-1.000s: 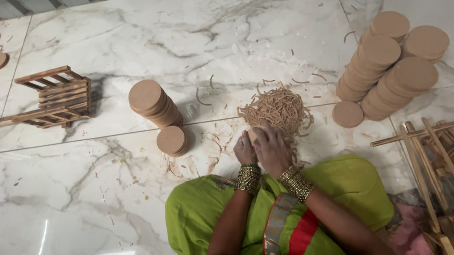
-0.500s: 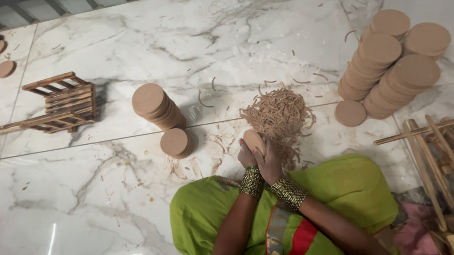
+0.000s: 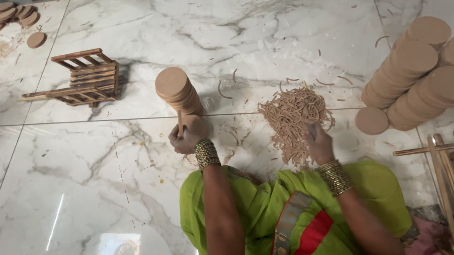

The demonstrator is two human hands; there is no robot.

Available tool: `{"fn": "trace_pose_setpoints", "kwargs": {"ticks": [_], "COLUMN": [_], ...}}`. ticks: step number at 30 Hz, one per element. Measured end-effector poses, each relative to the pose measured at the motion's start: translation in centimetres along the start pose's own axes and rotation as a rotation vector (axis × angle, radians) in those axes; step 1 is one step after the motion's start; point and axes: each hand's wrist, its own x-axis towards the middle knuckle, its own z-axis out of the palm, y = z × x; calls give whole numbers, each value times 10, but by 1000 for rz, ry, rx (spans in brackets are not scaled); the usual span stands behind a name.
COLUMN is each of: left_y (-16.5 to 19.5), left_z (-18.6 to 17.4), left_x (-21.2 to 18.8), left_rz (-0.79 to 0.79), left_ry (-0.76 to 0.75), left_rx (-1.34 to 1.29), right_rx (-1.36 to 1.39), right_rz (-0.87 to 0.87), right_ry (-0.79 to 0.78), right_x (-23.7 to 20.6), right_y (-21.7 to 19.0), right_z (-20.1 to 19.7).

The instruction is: The person sits on the floor and stacks round wooden discs one at a time into piles, taking discs from a large stack and from the floor beside them and building a smaller stack, with a pile of wood shavings nearby.

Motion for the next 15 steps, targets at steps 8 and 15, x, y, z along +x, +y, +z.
{"fn": "trace_pose_setpoints", "kwargs": {"ticks": [8, 15], "left_y": [-25, -38], "left_z": [3, 20], "left_x": [-20, -22], "left_rz": [410, 591], "left_ry": [-126, -251], "left_rx": [406, 674], "right_rx": [76, -509], "right_rz": [94, -202], "right_ry": [119, 214], "right_x": [35, 78], "right_y": [18, 35], "right_z": [-55, -123]}}
